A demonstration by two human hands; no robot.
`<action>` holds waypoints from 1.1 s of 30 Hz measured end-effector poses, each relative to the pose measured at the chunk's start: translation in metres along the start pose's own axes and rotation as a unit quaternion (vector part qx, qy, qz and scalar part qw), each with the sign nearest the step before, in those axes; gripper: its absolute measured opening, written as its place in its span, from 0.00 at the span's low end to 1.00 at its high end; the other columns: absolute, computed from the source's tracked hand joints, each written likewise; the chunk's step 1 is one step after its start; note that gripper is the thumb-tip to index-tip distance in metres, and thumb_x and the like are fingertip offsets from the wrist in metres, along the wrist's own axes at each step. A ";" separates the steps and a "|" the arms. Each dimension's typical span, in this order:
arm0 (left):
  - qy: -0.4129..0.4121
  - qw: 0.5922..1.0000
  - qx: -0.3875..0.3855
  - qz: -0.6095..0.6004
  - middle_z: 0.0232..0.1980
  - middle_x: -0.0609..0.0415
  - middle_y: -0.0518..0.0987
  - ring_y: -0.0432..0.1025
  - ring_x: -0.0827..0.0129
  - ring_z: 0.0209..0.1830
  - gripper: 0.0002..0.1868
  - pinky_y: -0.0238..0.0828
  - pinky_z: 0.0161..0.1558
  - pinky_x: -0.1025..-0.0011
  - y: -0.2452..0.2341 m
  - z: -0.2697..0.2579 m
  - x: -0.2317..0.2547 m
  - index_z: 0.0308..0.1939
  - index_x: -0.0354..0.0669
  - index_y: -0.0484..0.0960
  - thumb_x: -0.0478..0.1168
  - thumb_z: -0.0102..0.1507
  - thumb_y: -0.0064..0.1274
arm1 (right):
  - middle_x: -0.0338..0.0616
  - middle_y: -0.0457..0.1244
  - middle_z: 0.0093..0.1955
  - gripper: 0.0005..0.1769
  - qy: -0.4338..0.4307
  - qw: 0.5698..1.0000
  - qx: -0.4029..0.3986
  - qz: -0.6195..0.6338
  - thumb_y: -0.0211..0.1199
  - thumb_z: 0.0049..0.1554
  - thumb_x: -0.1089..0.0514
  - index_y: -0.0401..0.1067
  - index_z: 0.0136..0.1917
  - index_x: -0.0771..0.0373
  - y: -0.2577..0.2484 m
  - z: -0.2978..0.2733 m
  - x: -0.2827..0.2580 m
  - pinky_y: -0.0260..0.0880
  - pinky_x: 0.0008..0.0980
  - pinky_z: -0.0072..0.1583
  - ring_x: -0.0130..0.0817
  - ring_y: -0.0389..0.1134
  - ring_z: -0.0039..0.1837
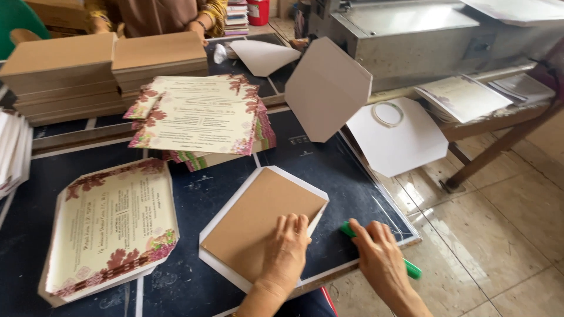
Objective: The person assembles cards by placing a brown cardboard insert into a decorative paper sleeve. They use a green plastic tool to press and smooth the edges of the sleeve around the insert, then flip the card over to repeat the process on the other side before stacking it.
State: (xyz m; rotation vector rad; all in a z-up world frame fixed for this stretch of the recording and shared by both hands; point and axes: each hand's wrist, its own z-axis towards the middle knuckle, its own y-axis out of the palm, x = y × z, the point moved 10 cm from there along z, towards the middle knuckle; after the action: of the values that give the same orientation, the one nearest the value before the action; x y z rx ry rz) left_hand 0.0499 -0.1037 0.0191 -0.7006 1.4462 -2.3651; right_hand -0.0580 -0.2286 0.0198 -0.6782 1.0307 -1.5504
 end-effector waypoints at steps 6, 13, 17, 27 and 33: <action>-0.044 0.999 0.006 0.003 0.71 0.40 0.61 0.55 0.45 0.69 0.34 0.48 0.65 0.42 0.006 -0.007 -0.028 0.67 0.51 0.67 0.56 0.60 0.56 | 0.43 0.56 0.43 0.28 -0.133 0.988 -0.017 0.077 0.53 0.53 0.71 0.66 0.66 0.60 0.025 0.036 -0.052 0.63 0.35 0.44 0.37 0.57 0.45; -0.047 0.999 0.014 -0.015 0.71 0.42 0.63 0.53 0.47 0.72 0.33 0.45 0.67 0.41 0.004 -0.012 -0.032 0.66 0.48 0.70 0.56 0.61 0.55 | 0.45 0.53 0.42 0.18 -0.034 0.997 -0.018 0.069 0.53 0.58 0.63 0.64 0.62 0.54 0.022 0.055 -0.048 0.62 0.43 0.43 0.43 0.56 0.45; -0.018 0.991 -0.071 -0.109 0.75 0.42 0.57 0.46 0.47 0.76 0.32 0.37 0.68 0.41 -0.011 -0.039 -0.034 0.67 0.44 0.69 0.52 0.62 0.52 | 0.42 0.56 0.43 0.22 -0.083 0.990 -0.056 0.099 0.54 0.57 0.58 0.66 0.65 0.50 0.028 0.030 -0.060 0.67 0.42 0.40 0.43 0.61 0.45; -0.017 0.980 -0.077 -0.183 0.77 0.43 0.56 0.45 0.48 0.78 0.36 0.39 0.69 0.46 -0.021 -0.084 -0.055 0.68 0.42 0.68 0.53 0.61 0.60 | 0.46 0.56 0.48 0.34 -0.139 0.986 -0.053 0.070 0.56 0.53 0.59 0.58 0.73 0.54 0.022 -0.038 -0.148 0.69 0.39 0.42 0.42 0.63 0.45; -0.026 0.974 -0.108 -0.199 0.78 0.49 0.54 0.44 0.53 0.78 0.33 0.40 0.70 0.49 -0.023 -0.088 -0.057 0.70 0.46 0.66 0.45 0.63 0.57 | 0.44 0.54 0.43 0.19 0.029 0.995 -0.098 -0.001 0.51 0.59 0.58 0.59 0.63 0.47 0.031 0.059 -0.035 0.66 0.49 0.31 0.46 0.62 0.43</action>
State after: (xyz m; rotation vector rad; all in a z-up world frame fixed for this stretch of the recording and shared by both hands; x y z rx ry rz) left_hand 0.0507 -0.0004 -0.0084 -1.1988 1.6890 -2.4657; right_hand 0.0146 -0.2104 0.0230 -0.7729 1.2368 -1.4897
